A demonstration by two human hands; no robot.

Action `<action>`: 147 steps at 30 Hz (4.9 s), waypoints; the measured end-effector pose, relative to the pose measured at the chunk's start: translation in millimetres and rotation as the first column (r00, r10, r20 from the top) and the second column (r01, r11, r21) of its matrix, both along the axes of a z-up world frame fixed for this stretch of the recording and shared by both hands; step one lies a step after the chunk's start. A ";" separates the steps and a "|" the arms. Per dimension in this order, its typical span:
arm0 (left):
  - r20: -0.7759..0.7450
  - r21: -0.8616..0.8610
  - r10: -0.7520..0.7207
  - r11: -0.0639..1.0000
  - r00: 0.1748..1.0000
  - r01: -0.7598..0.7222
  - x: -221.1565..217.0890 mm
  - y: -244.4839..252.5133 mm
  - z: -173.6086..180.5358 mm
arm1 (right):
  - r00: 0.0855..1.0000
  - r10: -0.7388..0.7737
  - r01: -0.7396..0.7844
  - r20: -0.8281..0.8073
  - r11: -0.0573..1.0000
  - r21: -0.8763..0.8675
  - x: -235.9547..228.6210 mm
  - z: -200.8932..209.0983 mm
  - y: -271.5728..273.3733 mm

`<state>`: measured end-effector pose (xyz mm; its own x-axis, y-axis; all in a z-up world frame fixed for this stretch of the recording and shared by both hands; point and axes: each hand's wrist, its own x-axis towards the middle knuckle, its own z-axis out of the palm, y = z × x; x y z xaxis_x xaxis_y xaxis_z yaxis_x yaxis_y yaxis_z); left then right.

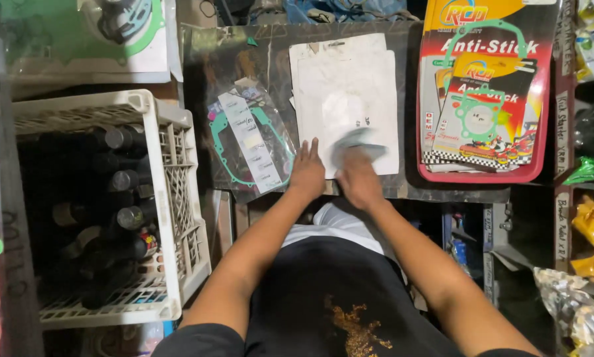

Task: The person cleans several packaged motorcycle parts, including gaskets and anti-stick items, using a cloth. They wipe the plastic packaging of each item individually on a cluttered workbench, handling them one by one and placing them back down after cleaning.

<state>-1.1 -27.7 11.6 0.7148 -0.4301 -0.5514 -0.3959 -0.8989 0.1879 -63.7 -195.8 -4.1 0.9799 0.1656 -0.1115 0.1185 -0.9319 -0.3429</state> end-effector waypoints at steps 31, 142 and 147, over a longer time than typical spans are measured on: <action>-0.213 -0.056 0.032 0.997 0.977 -0.045 66.5 -59.3 27.5 | 0.980 -0.023 0.013 -0.197 0.998 -0.053 152.0 47.9 -40.4; -0.698 -0.483 0.708 -0.358 0.104 -0.799 -7.0 6.8 -24.2 | 0.759 -0.528 0.359 0.380 0.827 0.433 6.7 3.9 -39.2; -0.722 -0.637 0.596 -0.373 0.352 -0.675 26.4 32.0 -18.5 | 0.770 -0.597 0.368 0.225 0.704 0.607 5.9 15.6 -30.9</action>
<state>25.3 4.2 -7.0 0.8996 0.1940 -0.3913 0.3453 0.2326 0.9092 -57.7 -226.7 11.5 0.8735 -0.4256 0.2365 -0.0732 -0.5951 -0.8003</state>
